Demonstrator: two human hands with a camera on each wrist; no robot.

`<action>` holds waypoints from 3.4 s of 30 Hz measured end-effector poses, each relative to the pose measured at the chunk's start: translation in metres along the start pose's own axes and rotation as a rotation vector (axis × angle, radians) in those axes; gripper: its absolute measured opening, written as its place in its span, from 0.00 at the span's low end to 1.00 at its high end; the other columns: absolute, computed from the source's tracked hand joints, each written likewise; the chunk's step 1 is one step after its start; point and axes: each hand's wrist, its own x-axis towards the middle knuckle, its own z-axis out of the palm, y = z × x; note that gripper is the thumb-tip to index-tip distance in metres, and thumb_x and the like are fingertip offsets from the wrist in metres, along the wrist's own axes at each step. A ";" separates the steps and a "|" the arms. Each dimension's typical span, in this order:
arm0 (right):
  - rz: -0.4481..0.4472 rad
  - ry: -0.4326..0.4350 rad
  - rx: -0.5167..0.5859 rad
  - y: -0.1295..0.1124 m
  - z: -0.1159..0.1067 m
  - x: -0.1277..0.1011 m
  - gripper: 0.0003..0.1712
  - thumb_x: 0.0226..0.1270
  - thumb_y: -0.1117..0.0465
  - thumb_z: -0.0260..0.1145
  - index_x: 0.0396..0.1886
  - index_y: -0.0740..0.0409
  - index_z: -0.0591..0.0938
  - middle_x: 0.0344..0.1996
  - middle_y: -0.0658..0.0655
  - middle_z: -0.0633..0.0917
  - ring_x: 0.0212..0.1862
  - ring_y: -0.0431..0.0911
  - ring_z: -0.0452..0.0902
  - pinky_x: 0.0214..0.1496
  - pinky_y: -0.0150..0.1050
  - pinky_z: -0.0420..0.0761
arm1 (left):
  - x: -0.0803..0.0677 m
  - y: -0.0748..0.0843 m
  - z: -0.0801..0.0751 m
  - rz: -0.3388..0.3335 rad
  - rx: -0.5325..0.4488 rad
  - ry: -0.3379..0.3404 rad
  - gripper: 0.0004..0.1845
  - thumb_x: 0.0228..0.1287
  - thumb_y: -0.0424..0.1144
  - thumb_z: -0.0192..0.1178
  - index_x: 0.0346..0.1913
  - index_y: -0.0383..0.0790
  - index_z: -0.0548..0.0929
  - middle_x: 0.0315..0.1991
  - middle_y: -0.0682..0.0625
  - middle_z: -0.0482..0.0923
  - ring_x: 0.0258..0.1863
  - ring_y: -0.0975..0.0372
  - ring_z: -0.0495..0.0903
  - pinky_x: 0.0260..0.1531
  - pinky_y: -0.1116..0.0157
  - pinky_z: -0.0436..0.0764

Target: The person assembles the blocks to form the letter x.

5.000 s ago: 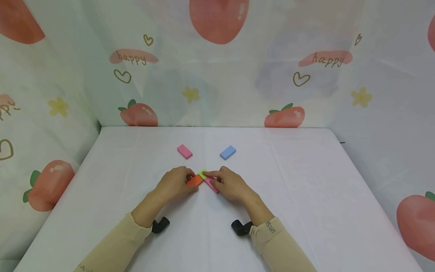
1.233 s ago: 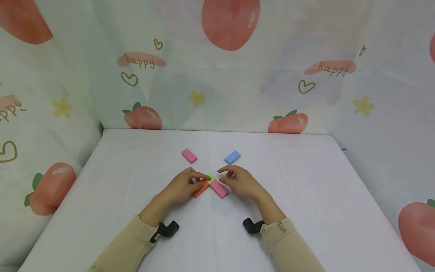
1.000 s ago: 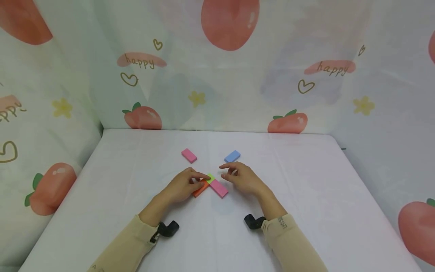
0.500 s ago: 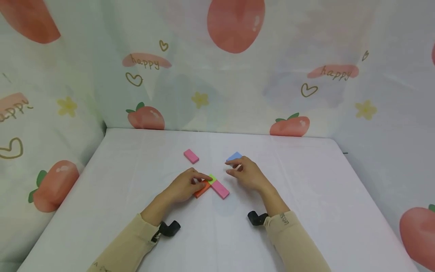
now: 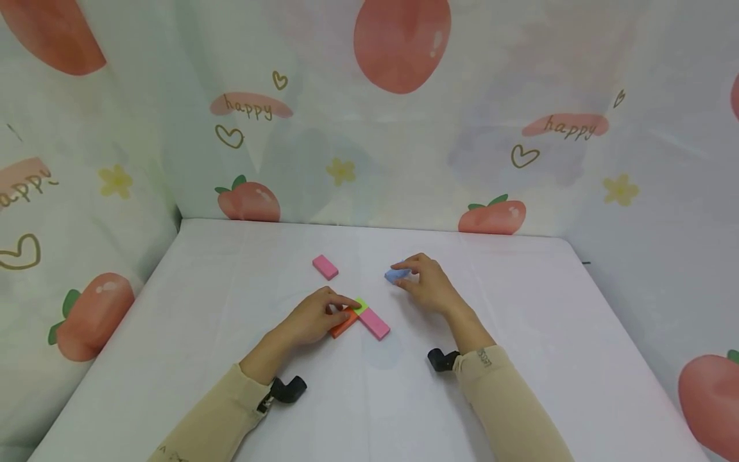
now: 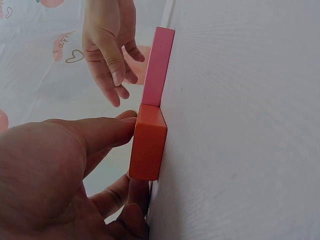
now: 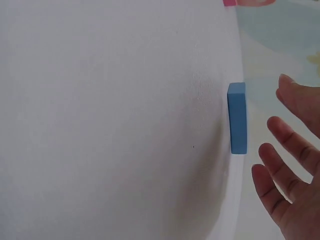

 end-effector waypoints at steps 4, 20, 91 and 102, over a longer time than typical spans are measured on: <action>-0.015 -0.020 -0.013 0.007 -0.002 0.006 0.20 0.66 0.58 0.67 0.58 0.50 0.81 0.57 0.57 0.76 0.61 0.58 0.69 0.62 0.59 0.69 | 0.001 -0.001 0.001 0.005 0.001 0.000 0.12 0.68 0.47 0.58 0.51 0.68 0.84 0.42 0.55 0.74 0.37 0.63 0.72 0.33 0.66 0.72; -0.038 -0.109 -0.034 0.019 -0.004 0.028 0.21 0.66 0.59 0.65 0.60 0.51 0.80 0.64 0.56 0.74 0.70 0.57 0.62 0.70 0.62 0.59 | 0.002 -0.002 0.002 -0.002 0.007 0.002 0.12 0.68 0.48 0.58 0.50 0.70 0.83 0.42 0.57 0.73 0.37 0.64 0.72 0.33 0.67 0.72; -0.270 -0.264 -0.087 0.011 0.004 0.038 0.16 0.58 0.51 0.73 0.47 0.40 0.86 0.47 0.45 0.80 0.53 0.45 0.70 0.57 0.46 0.71 | 0.003 0.002 0.000 0.000 -0.001 -0.019 0.12 0.68 0.47 0.59 0.51 0.68 0.84 0.40 0.57 0.72 0.35 0.63 0.72 0.31 0.66 0.73; -0.315 -0.323 -0.148 -0.002 0.012 0.036 0.17 0.59 0.48 0.71 0.50 0.35 0.85 0.49 0.46 0.79 0.54 0.45 0.71 0.59 0.47 0.72 | 0.000 0.005 -0.003 -0.001 -0.002 -0.015 0.13 0.68 0.47 0.59 0.52 0.67 0.84 0.40 0.57 0.72 0.34 0.62 0.72 0.31 0.65 0.72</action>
